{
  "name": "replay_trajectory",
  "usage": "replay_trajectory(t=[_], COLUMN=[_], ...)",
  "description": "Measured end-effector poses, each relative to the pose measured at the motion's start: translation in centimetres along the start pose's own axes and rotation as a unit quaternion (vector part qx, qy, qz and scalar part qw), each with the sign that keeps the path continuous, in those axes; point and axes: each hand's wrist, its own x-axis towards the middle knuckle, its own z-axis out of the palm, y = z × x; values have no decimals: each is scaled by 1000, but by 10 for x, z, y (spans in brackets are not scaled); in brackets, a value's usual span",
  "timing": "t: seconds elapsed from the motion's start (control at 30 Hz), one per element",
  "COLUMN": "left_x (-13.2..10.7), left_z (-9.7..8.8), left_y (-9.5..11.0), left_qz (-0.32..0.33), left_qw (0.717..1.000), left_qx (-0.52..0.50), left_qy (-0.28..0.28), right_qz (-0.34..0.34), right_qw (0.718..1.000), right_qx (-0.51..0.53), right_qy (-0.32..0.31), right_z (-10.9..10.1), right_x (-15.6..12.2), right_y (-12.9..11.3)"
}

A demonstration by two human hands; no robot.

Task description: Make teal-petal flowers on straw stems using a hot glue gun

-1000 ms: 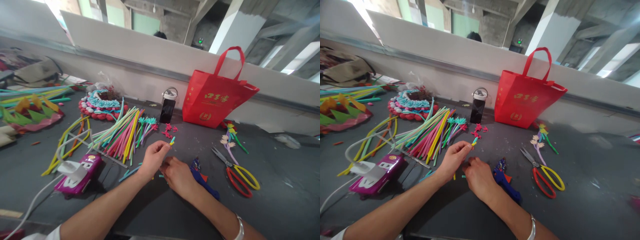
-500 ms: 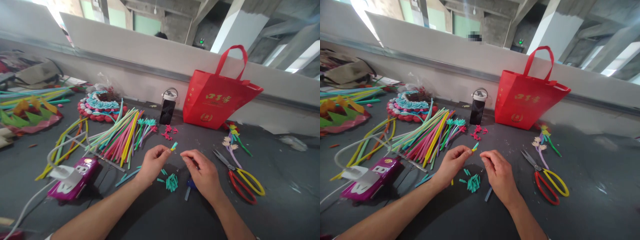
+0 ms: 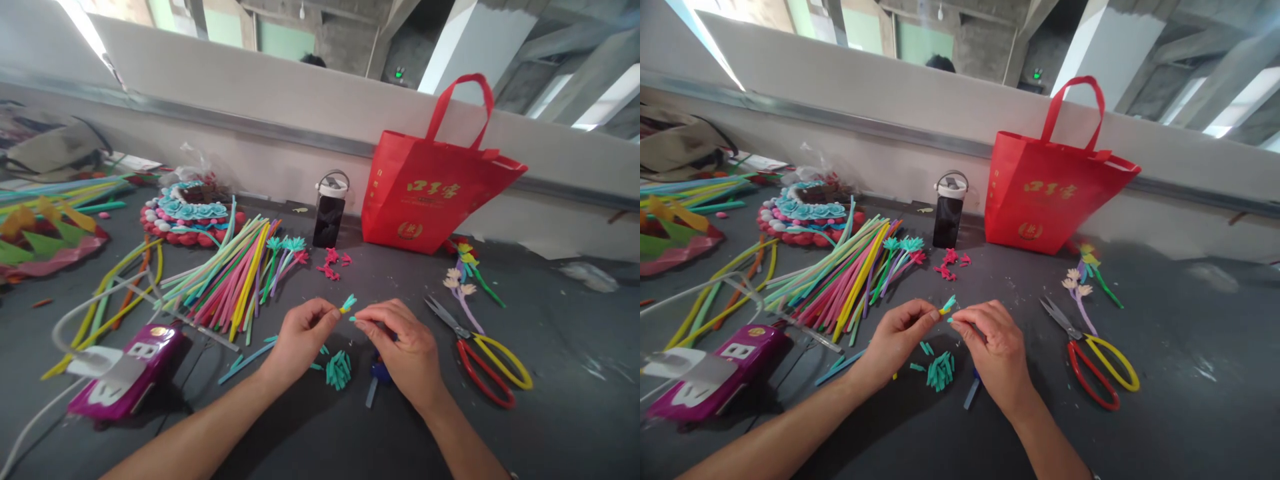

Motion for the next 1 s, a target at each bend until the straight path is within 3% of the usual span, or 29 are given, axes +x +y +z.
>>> replay_trajectory(t=[0.47,1.0], left_x=[-3,-4], left_z=[2,1], left_y=[2,1], left_qz=[0,6], left_qw=[1000,1000], left_qx=[-3,-8], left_qy=[-20,-27], right_qz=[71,83], right_qw=[997,996], right_qx=[29,16], right_qy=[26,23], right_z=[6,7], right_x=[0,0], right_y=[0,2])
